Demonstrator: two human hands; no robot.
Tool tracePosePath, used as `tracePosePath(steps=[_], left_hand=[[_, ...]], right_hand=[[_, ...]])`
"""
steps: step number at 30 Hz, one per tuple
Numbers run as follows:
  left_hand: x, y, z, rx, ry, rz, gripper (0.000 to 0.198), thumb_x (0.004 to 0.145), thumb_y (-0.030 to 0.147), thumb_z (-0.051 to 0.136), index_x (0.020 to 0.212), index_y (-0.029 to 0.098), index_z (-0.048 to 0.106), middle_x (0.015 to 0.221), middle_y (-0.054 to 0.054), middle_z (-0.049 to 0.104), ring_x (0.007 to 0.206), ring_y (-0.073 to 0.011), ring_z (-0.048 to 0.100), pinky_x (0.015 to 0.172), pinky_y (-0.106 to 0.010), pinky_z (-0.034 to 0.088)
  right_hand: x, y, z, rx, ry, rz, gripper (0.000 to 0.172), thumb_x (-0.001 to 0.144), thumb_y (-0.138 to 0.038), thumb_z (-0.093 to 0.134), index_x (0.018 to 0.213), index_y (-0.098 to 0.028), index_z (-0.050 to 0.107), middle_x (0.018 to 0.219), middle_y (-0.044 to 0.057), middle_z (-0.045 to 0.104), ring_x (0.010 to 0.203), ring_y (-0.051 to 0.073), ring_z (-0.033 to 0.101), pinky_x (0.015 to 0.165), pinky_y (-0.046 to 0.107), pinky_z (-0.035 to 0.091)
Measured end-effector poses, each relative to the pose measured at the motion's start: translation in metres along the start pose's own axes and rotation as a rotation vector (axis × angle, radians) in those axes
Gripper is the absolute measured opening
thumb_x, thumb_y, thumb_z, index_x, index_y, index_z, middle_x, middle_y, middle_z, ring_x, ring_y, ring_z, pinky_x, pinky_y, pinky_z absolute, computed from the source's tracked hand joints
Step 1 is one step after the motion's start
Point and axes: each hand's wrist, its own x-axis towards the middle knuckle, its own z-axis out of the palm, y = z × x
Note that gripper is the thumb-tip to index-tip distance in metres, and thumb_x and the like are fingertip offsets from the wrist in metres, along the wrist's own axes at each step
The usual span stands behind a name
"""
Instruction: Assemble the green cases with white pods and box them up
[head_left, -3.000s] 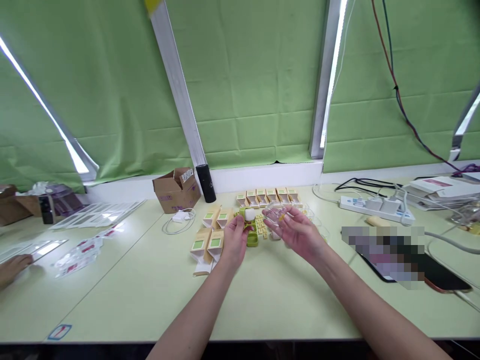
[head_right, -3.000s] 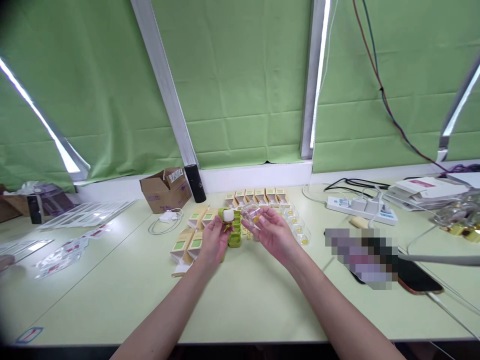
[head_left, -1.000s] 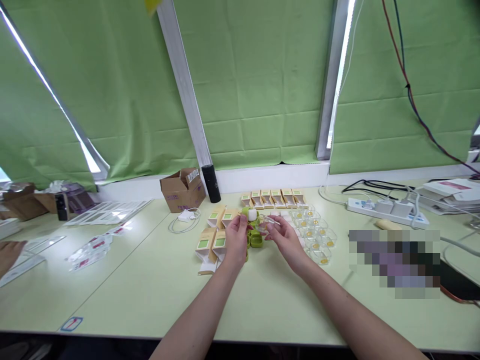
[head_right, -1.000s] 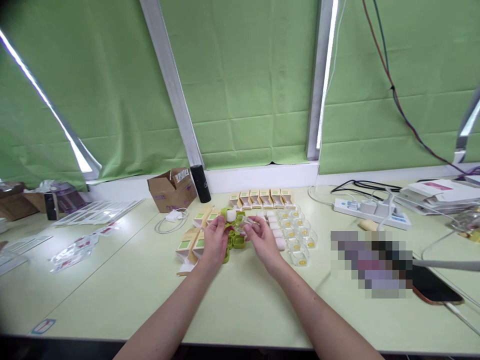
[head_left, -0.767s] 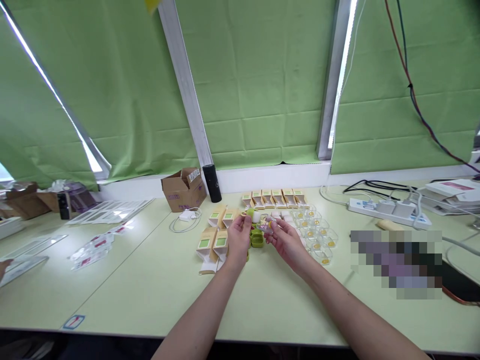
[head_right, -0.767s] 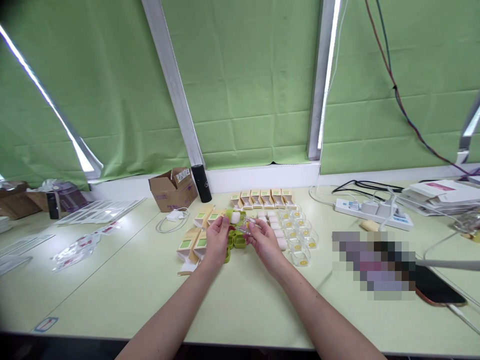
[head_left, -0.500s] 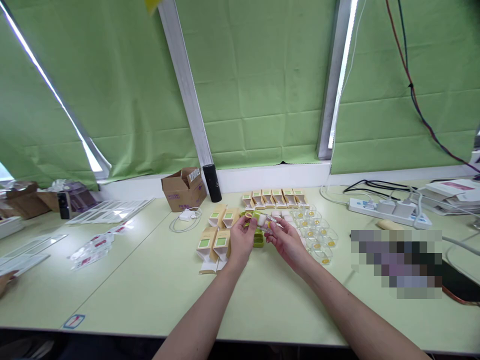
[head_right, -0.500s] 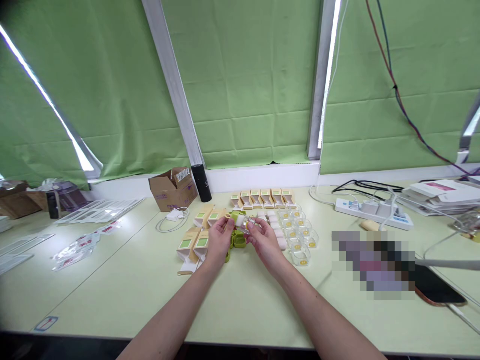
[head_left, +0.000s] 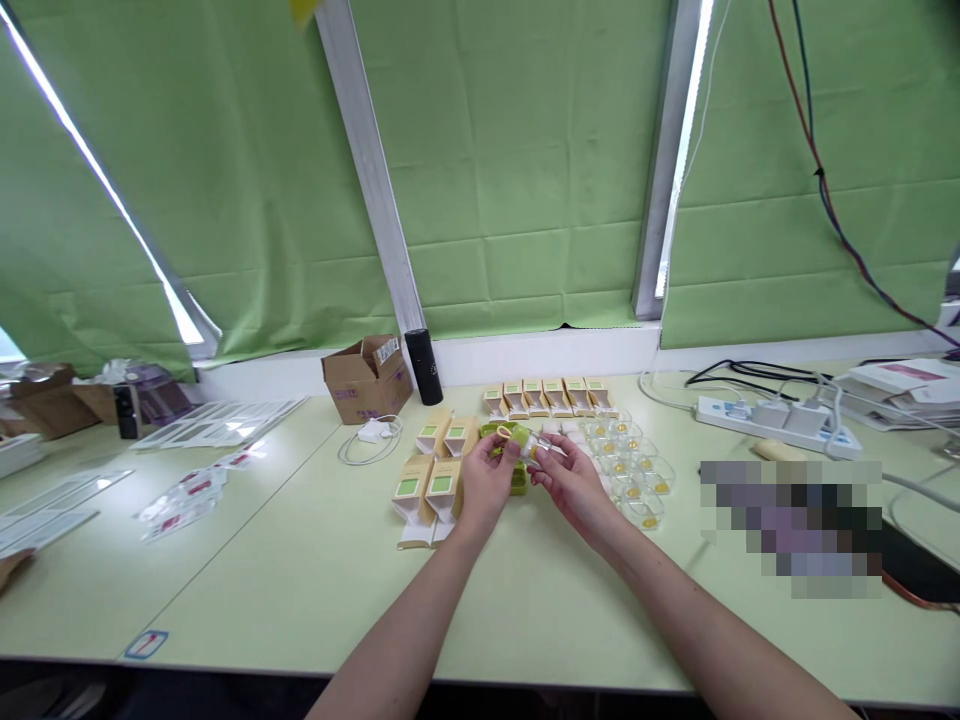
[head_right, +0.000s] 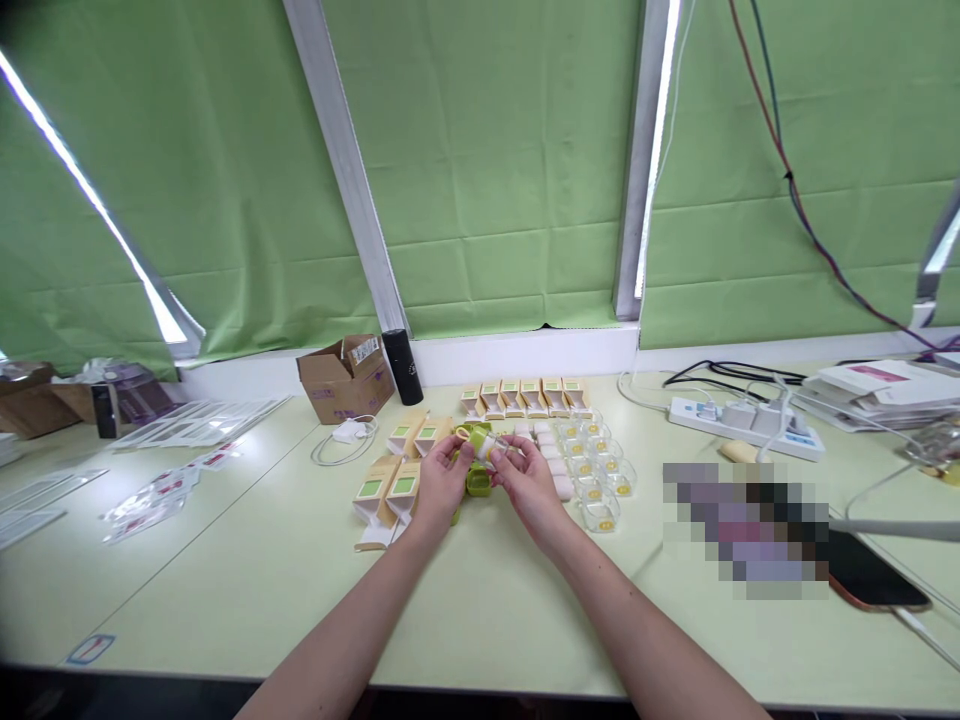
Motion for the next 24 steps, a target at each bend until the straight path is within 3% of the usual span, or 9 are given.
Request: tracePosePath(steps=[10, 24], left_hand=[[-0.0018, 0.0015, -0.0002, -0.006, -0.026, -0.030, 0.067, 0.068, 0.071, 0.084, 0.100, 0.014, 0.072, 0.099, -0.012, 0.077, 0.087, -0.0233, 0.074, 0.072, -0.029, 0.058], [-0.0018, 0.0014, 0.0004, 0.019, -0.037, -0.027, 0.067, 0.069, 0.071, 0.084, 0.105, 0.015, 0.074, 0.101, -0.012, 0.079, 0.085, -0.0247, 0.075, 0.070, -0.031, 0.059]], right_hand=[[0.0010, 0.0028, -0.0039, 0.004, -0.029, -0.015, 0.056, 0.061, -0.039, 0.100, 0.101, -0.022, 0.065, 0.087, 0.002, 0.078, 0.072, 0.016, 0.069, 0.066, 0.028, 0.050], [0.0009, 0.0025, -0.0024, 0.003, -0.018, -0.035, 0.055, 0.058, -0.039, 0.101, 0.097, -0.023, 0.065, 0.085, 0.001, 0.076, 0.075, 0.016, 0.068, 0.067, 0.028, 0.053]])
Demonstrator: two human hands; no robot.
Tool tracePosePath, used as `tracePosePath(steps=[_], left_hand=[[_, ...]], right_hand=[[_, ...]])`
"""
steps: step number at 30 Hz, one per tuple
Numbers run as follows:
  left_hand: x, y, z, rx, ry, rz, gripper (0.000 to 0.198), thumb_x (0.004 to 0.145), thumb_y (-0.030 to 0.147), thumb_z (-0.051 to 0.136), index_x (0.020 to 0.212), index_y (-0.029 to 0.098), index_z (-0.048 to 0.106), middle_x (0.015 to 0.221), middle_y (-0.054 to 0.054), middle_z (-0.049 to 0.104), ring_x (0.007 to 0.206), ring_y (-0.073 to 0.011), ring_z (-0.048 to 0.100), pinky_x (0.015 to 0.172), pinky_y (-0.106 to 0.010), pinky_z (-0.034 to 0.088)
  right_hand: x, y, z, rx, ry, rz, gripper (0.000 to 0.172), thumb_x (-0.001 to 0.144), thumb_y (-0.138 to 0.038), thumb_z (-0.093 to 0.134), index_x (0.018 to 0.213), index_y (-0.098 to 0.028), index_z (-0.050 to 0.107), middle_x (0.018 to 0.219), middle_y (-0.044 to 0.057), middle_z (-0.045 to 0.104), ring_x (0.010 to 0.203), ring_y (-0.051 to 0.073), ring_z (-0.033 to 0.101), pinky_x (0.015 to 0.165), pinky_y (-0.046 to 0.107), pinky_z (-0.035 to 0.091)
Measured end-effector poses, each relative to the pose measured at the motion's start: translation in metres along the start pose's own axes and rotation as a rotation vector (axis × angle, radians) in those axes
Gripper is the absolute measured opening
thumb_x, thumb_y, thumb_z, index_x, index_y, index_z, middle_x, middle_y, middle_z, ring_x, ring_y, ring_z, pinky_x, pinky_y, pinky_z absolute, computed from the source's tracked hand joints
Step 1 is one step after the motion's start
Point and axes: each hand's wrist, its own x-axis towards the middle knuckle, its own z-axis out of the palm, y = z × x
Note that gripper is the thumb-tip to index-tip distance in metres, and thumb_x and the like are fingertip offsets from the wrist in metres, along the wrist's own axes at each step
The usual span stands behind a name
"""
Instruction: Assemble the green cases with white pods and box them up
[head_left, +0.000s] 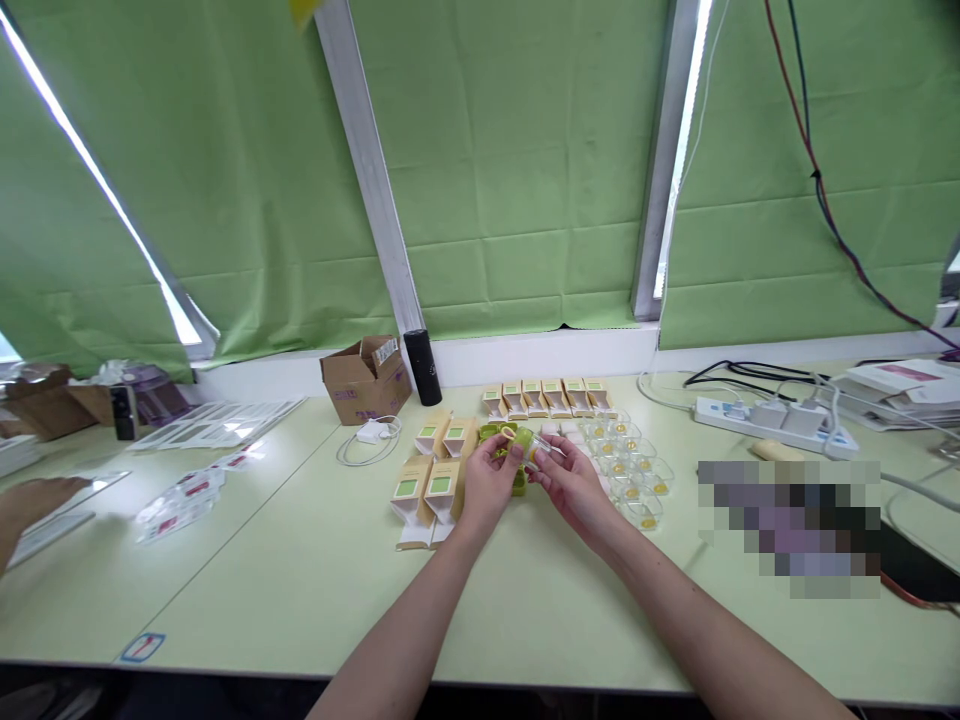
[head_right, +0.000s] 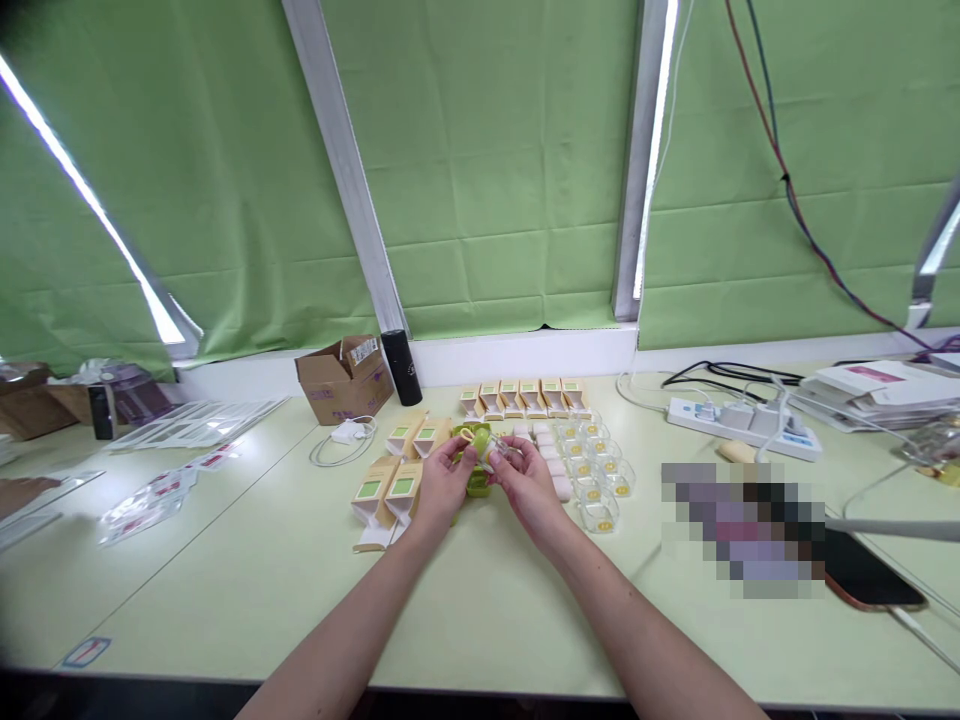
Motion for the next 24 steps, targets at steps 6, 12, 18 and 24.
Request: tracePosePath(steps=[6, 12, 18, 24], left_hand=[[0.000, -0.003, -0.001, -0.057, -0.025, 0.016, 0.067, 0.074, 0.063, 0.085, 0.118, 0.015, 0.073, 0.112, -0.015, 0.076, 0.098, -0.0246, 0.074, 0.080, -0.032, 0.060], [-0.007, 0.004, -0.001, -0.062, -0.112, 0.095, 0.062, 0.080, 0.048, 0.086, 0.130, 0.017, 0.065, 0.117, -0.015, 0.072, 0.117, -0.0272, 0.068, 0.090, -0.033, 0.059], [-0.010, 0.007, 0.003, -0.029, -0.122, 0.113, 0.054, 0.082, 0.042, 0.085, 0.127, 0.019, 0.066, 0.126, -0.016, 0.069, 0.120, -0.0269, 0.065, 0.091, -0.033, 0.059], [-0.010, 0.013, 0.005, -0.054, -0.118, 0.113, 0.051, 0.085, 0.044, 0.082, 0.127, 0.019, 0.066, 0.125, -0.015, 0.071, 0.116, -0.0260, 0.068, 0.092, -0.034, 0.061]], right_hand=[[0.001, -0.001, -0.001, 0.025, 0.021, -0.015, 0.054, 0.058, -0.036, 0.101, 0.097, -0.023, 0.066, 0.095, 0.002, 0.076, 0.081, 0.017, 0.070, 0.072, 0.031, 0.057], [-0.004, -0.006, 0.002, 0.047, -0.029, -0.068, 0.057, 0.062, -0.035, 0.100, 0.105, -0.027, 0.063, 0.094, 0.001, 0.077, 0.086, 0.020, 0.073, 0.085, 0.039, 0.060], [-0.004, -0.005, 0.003, -0.037, 0.007, -0.096, 0.059, 0.063, -0.040, 0.099, 0.108, -0.028, 0.063, 0.094, 0.000, 0.075, 0.089, 0.019, 0.071, 0.090, 0.039, 0.060], [-0.007, -0.009, 0.003, -0.169, -0.026, -0.172, 0.065, 0.071, -0.042, 0.093, 0.127, -0.033, 0.060, 0.091, -0.004, 0.065, 0.085, 0.017, 0.071, 0.093, 0.039, 0.060]])
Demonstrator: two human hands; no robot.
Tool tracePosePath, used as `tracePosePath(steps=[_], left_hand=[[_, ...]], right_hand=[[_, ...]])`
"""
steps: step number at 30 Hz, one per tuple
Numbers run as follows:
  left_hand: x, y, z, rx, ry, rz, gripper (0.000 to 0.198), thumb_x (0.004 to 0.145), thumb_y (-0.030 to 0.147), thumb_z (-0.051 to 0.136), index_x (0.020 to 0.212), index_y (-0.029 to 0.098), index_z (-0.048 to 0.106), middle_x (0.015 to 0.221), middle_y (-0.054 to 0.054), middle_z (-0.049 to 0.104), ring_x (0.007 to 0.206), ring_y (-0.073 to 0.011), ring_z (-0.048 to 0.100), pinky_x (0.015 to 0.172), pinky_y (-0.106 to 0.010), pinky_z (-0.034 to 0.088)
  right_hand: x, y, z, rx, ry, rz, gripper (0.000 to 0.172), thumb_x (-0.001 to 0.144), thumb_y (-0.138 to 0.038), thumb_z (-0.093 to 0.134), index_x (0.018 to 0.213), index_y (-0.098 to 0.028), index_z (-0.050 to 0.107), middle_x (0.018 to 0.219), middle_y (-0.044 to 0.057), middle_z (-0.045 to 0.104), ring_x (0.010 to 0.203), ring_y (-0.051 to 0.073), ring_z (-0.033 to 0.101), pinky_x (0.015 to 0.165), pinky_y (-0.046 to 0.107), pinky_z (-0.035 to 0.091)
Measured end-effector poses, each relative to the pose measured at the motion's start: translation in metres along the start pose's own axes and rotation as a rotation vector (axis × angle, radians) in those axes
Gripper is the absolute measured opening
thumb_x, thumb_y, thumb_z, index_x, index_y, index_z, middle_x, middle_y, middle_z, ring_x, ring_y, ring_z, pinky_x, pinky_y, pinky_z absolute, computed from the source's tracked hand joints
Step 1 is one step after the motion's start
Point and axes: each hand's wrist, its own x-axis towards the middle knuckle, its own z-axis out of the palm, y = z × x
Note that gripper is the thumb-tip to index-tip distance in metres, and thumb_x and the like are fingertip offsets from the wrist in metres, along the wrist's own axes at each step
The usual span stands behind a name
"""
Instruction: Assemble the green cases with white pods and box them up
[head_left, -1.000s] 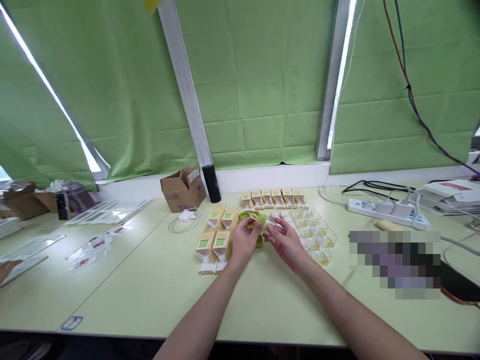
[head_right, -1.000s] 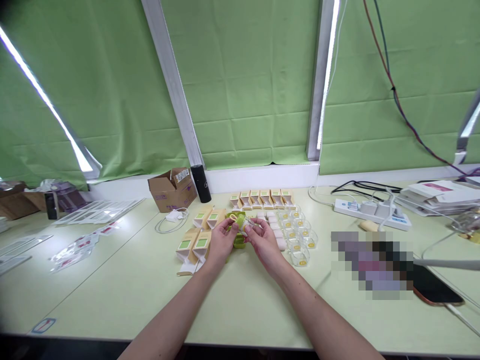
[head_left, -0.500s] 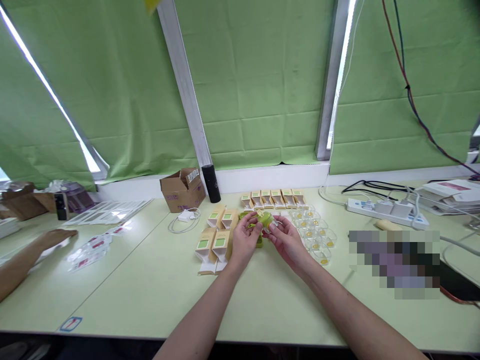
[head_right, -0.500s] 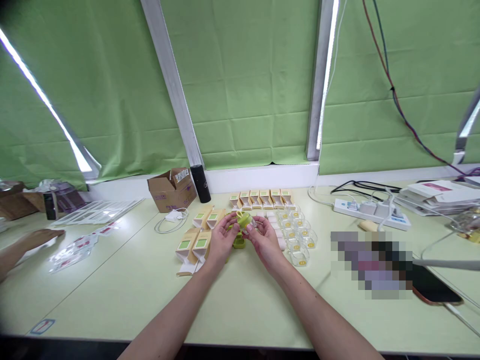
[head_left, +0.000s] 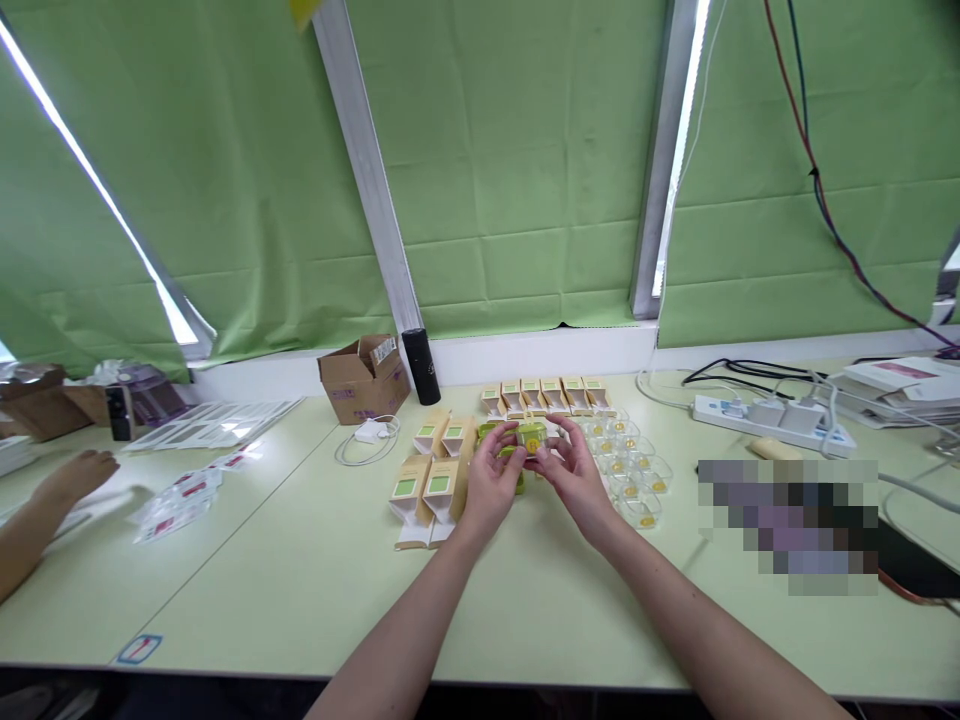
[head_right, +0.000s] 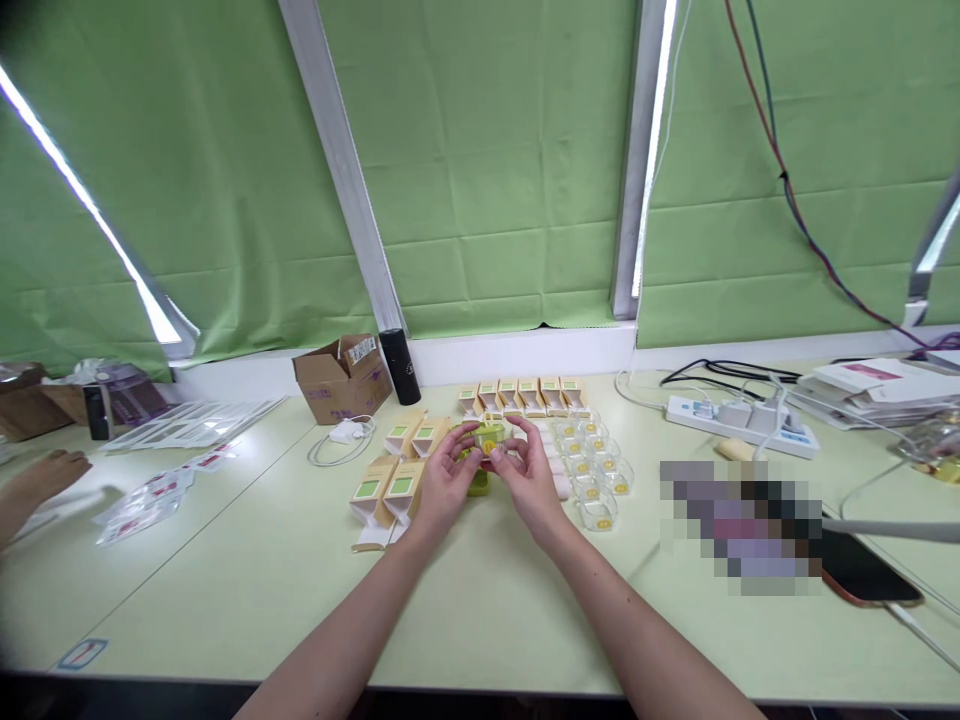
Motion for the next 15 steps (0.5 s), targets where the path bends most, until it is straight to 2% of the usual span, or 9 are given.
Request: tracePosePath(steps=[4, 9, 15], left_hand=[[-0.0002, 0.0046, -0.0002, -0.027, 0.005, 0.002, 0.052, 0.086, 0.047, 0.080, 0.129, 0.020, 0.068, 0.128, -0.015, 0.071, 0.116, -0.0263, 0.070, 0.093, -0.035, 0.061], [0.0000, 0.0027, -0.0020, -0.004, 0.000, 0.006, 0.053, 0.085, 0.050, 0.081, 0.127, 0.020, 0.070, 0.124, -0.014, 0.072, 0.115, -0.0269, 0.070, 0.091, -0.034, 0.061], [0.0020, -0.0044, -0.0032, 0.032, 0.025, 0.025, 0.053, 0.085, 0.051, 0.081, 0.125, 0.018, 0.071, 0.117, -0.014, 0.073, 0.110, -0.0261, 0.071, 0.091, -0.034, 0.059]], right_hand=[[-0.0021, -0.0045, 0.0014, -0.066, -0.034, -0.027, 0.061, 0.078, -0.043, 0.088, 0.132, -0.035, 0.061, 0.094, -0.002, 0.066, 0.087, 0.018, 0.071, 0.096, 0.041, 0.059], [0.0000, -0.0046, 0.0010, -0.110, -0.041, -0.040, 0.048, 0.079, -0.043, 0.087, 0.123, -0.032, 0.070, 0.093, -0.001, 0.067, 0.085, 0.018, 0.071, 0.092, 0.039, 0.060], [0.0019, -0.0024, -0.0009, -0.070, -0.047, -0.012, 0.049, 0.078, -0.046, 0.088, 0.121, -0.032, 0.070, 0.092, 0.000, 0.071, 0.083, 0.019, 0.072, 0.087, 0.038, 0.060]])
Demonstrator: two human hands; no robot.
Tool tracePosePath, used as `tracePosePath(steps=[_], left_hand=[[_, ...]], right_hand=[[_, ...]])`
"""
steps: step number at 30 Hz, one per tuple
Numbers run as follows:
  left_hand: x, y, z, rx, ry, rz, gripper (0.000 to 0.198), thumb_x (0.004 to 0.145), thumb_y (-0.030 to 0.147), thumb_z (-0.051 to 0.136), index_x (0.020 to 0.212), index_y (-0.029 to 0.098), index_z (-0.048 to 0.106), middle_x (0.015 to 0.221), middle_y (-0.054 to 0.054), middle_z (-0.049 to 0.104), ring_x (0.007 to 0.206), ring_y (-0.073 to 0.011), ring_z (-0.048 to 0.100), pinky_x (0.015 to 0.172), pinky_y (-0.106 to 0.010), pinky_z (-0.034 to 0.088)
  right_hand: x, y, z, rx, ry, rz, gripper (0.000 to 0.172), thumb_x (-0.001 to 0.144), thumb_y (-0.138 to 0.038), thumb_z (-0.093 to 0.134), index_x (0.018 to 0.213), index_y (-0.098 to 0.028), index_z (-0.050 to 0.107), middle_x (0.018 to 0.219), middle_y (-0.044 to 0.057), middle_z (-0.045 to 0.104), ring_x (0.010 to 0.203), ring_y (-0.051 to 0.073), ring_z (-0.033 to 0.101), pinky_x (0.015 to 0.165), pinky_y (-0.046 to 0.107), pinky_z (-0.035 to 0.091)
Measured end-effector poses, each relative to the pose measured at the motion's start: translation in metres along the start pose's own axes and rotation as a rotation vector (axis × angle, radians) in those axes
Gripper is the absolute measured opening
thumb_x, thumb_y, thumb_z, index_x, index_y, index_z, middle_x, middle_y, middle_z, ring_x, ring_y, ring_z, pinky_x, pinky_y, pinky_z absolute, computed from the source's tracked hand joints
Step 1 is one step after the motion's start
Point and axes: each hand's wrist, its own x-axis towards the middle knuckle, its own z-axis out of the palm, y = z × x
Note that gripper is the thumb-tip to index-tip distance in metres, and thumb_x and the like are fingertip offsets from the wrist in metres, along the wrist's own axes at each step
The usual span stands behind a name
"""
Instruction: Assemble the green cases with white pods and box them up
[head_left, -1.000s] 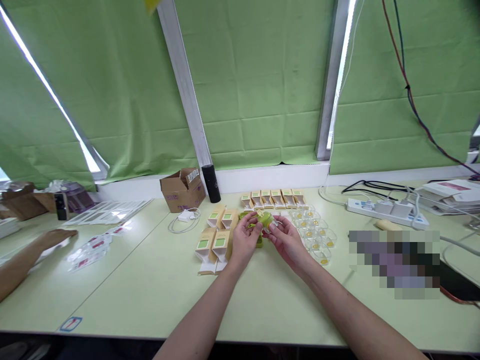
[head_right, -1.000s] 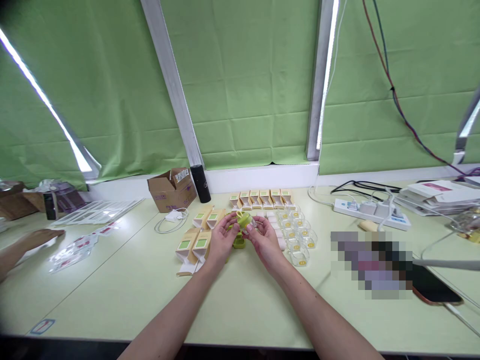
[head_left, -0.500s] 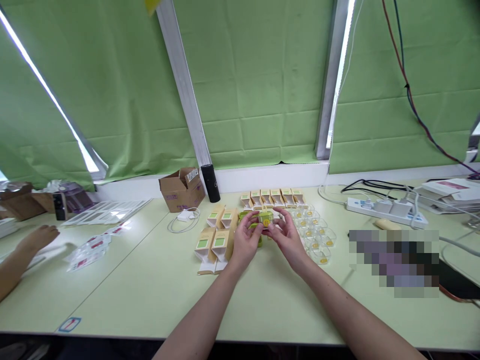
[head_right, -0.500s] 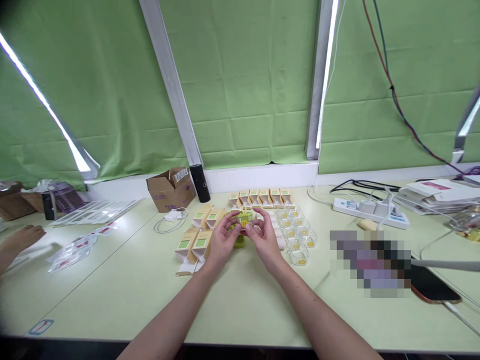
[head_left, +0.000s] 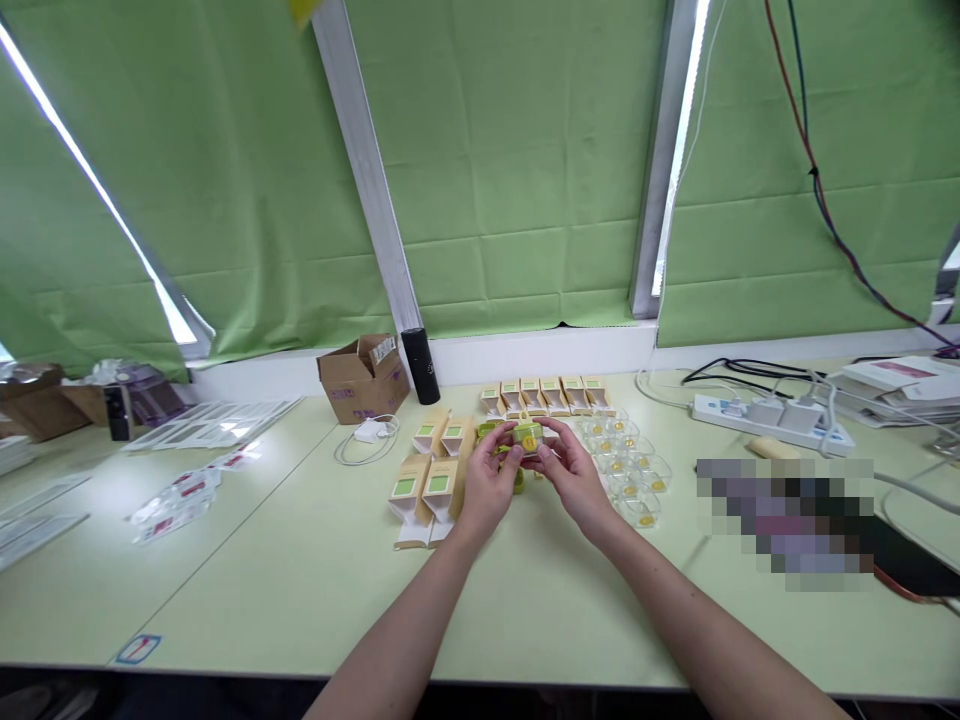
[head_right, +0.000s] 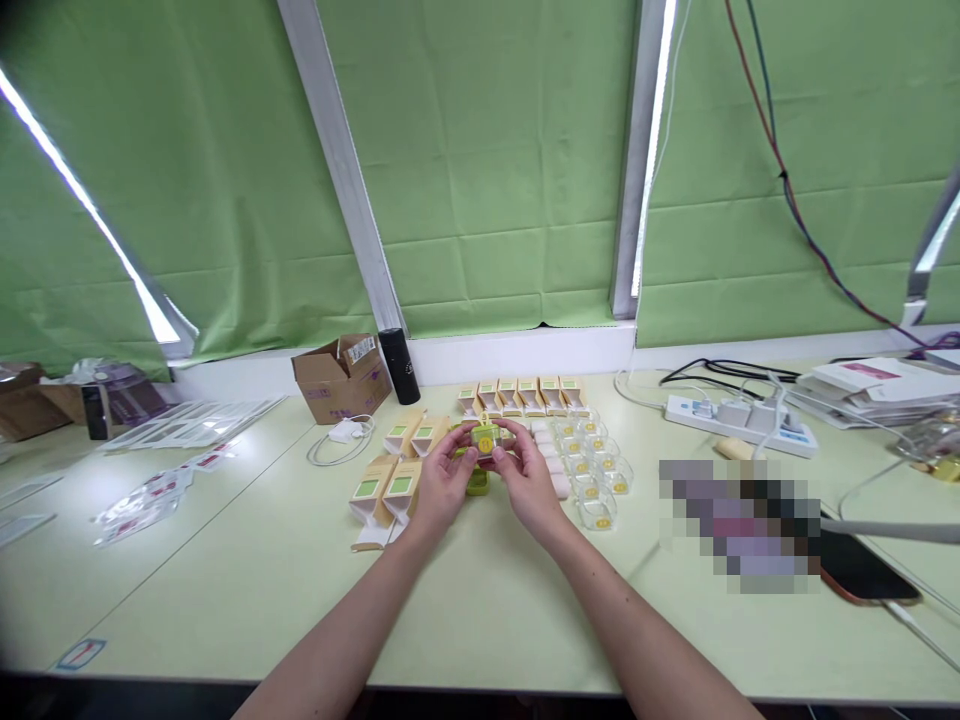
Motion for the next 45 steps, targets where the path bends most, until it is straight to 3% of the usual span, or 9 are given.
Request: tracePosePath(steps=[7, 12, 17, 23, 29, 35, 38, 41, 45], left_hand=[[-0.005, 0.002, 0.001, 0.042, 0.007, 0.008, 0.057, 0.088, 0.054, 0.077, 0.131, 0.019, 0.067, 0.118, -0.013, 0.072, 0.102, -0.0236, 0.072, 0.085, -0.032, 0.060], [-0.008, 0.009, 0.002, -0.017, 0.010, 0.011, 0.055, 0.095, 0.058, 0.066, 0.134, 0.019, 0.063, 0.114, -0.013, 0.073, 0.104, -0.0241, 0.072, 0.086, -0.032, 0.059], [-0.007, 0.009, 0.001, 0.023, 0.020, 0.024, 0.049, 0.097, 0.057, 0.064, 0.128, 0.018, 0.064, 0.113, -0.013, 0.074, 0.109, -0.0257, 0.072, 0.092, -0.036, 0.058], [-0.006, 0.004, 0.000, 0.023, -0.002, -0.022, 0.049, 0.098, 0.058, 0.063, 0.128, 0.019, 0.063, 0.116, -0.013, 0.073, 0.110, -0.0266, 0.072, 0.089, -0.036, 0.060], [-0.005, -0.003, 0.000, 0.049, -0.066, -0.034, 0.057, 0.095, 0.058, 0.067, 0.136, 0.021, 0.059, 0.123, -0.014, 0.069, 0.112, -0.0273, 0.069, 0.088, -0.036, 0.060], [-0.005, -0.004, 0.002, 0.074, -0.102, 0.000, 0.066, 0.088, 0.048, 0.079, 0.144, 0.022, 0.055, 0.136, -0.015, 0.063, 0.133, -0.0305, 0.059, 0.103, -0.039, 0.055], [-0.006, -0.001, 0.003, 0.022, -0.143, -0.017, 0.067, 0.086, 0.040, 0.081, 0.145, 0.023, 0.055, 0.130, -0.013, 0.064, 0.123, -0.0278, 0.064, 0.101, -0.039, 0.057], [-0.006, -0.001, 0.004, -0.062, -0.156, -0.056, 0.069, 0.080, 0.030, 0.086, 0.142, 0.024, 0.056, 0.128, -0.012, 0.063, 0.117, -0.0264, 0.067, 0.095, -0.038, 0.060], [-0.005, -0.003, 0.005, -0.070, -0.126, -0.051, 0.058, 0.073, 0.018, 0.086, 0.125, 0.021, 0.062, 0.124, -0.011, 0.065, 0.110, -0.0245, 0.068, 0.093, -0.038, 0.060]], right_hand=[[0.000, 0.000, 0.001, 0.257, -0.037, 0.082, 0.051, 0.077, -0.050, 0.089, 0.120, -0.032, 0.068, 0.086, 0.000, 0.076, 0.081, 0.022, 0.073, 0.084, 0.041, 0.059], [0.003, 0.006, -0.005, 0.451, -0.064, 0.227, 0.034, 0.083, -0.051, 0.081, 0.105, -0.029, 0.069, 0.090, 0.005, 0.078, 0.079, 0.023, 0.073, 0.075, 0.038, 0.059], [0.005, 0.015, -0.010, 0.543, -0.050, 0.274, 0.025, 0.088, -0.046, 0.076, 0.101, -0.026, 0.068, 0.086, 0.007, 0.077, 0.077, 0.022, 0.071, 0.070, 0.035, 0.059], [0.005, 0.011, -0.010, 0.519, -0.035, 0.209, 0.019, 0.089, -0.038, 0.075, 0.104, -0.028, 0.069, 0.089, 0.004, 0.078, 0.075, 0.021, 0.072, 0.068, 0.033, 0.060], [0.000, 0.004, -0.007, 0.379, -0.008, 0.191, 0.041, 0.078, -0.035, 0.087, 0.113, -0.029, 0.067, 0.094, 0.002, 0.078, 0.080, 0.020, 0.072, 0.073, 0.035, 0.061], [-0.004, 0.002, -0.006, 0.276, 0.020, 0.165, 0.054, 0.068, -0.031, 0.093, 0.116, -0.030, 0.067, 0.101, 0.000, 0.071, 0.086, 0.020, 0.070, 0.069, 0.034, 0.060], [-0.005, -0.001, -0.005, 0.264, 0.008, 0.121, 0.060, 0.063, -0.025, 0.095, 0.116, -0.031, 0.068, 0.108, 0.000, 0.068, 0.087, 0.018, 0.067, 0.068, 0.030, 0.057], [-0.004, -0.004, -0.005, 0.280, 0.017, 0.095, 0.054, 0.067, -0.028, 0.091, 0.117, -0.032, 0.068, 0.111, 0.001, 0.066, 0.091, 0.019, 0.065, 0.070, 0.030, 0.054], [-0.001, -0.008, -0.008, 0.299, 0.053, 0.082, 0.039, 0.079, -0.043, 0.081, 0.114, -0.031, 0.069, 0.111, 0.003, 0.066, 0.090, 0.020, 0.062, 0.072, 0.032, 0.053]])
